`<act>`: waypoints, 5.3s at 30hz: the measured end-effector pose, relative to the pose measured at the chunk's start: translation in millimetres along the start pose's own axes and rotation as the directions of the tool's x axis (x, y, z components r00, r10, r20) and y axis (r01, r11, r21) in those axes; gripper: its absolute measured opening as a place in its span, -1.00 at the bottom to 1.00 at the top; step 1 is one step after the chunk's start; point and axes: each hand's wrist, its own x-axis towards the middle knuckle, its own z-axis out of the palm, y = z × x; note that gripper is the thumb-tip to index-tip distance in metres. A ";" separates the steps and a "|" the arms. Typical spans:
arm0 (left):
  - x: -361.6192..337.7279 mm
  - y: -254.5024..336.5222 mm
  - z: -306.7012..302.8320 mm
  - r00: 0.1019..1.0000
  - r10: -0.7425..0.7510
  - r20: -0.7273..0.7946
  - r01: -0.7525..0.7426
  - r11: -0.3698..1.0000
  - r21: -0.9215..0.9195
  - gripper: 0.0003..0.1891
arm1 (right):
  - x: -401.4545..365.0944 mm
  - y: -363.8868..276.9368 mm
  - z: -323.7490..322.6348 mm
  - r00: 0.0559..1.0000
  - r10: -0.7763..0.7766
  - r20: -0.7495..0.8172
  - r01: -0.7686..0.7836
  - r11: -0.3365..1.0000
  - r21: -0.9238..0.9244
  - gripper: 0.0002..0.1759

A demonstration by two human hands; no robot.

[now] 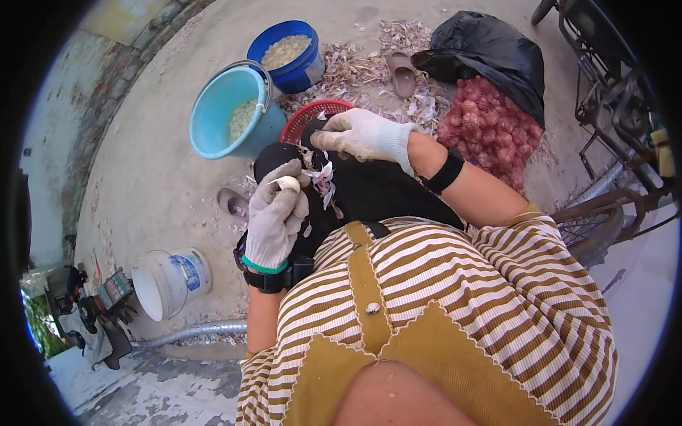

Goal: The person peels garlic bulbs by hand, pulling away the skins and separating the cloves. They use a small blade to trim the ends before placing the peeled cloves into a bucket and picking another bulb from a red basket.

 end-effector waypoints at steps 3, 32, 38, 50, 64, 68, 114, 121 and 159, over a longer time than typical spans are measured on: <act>0.1 4.5 -3.0 1.000 0.005 -0.022 -0.001 0.985 0.173 -0.64 | -5.9 5.2 0.5 0.960 -0.253 0.123 0.279 0.906 -0.318 -0.53; -11.0 31.0 -14.0 0.966 -0.137 0.220 -0.005 0.840 0.543 -0.68 | -26.1 -11.4 18.2 0.800 -0.446 0.401 0.564 0.331 -0.756 -0.70; 0.6 -0.3 -18.0 0.999 -0.001 -0.043 0.003 0.999 0.045 -0.59 | -28.2 -6.8 21.1 0.836 -0.497 0.231 0.493 0.498 -0.713 -0.72; -0.5 -4.2 -20.4 0.994 -0.008 0.112 0.022 0.993 -0.117 -0.59 | -17.2 3.4 22.2 0.833 -0.540 0.122 0.534 0.725 -0.436 -0.71; 67.4 38.9 -73.0 0.960 0.143 -0.242 -0.176 0.977 -0.122 -0.63 | -16.6 32.5 -4.2 0.997 -0.071 -0.012 0.064 0.947 -0.315 -0.57; 130.5 87.9 -118.5 0.897 0.178 -0.404 -0.245 0.962 -0.120 -0.71 | -9.7 45.4 4.1 0.998 -0.059 -0.033 0.050 0.972 -0.228 -0.55; 28.1 24.2 7.1 0.986 0.169 -0.012 -0.163 0.964 0.208 -0.71 | -14.6 -33.4 6.8 0.833 -0.471 0.290 0.530 0.529 -0.663 -0.75; 13.6 2.6 17.5 0.931 0.365 -0.005 -0.357 0.912 0.204 -0.55 | -20.4 -34.1 3.8 0.909 -0.388 0.153 0.405 0.739 -0.539 -0.66; 30.6 17.3 -0.2 0.674 0.527 0.518 -0.541 -0.126 0.832 -0.69 | -33.9 -57.1 8.6 0.944 -0.269 0.193 0.275 0.313 -0.909 -0.64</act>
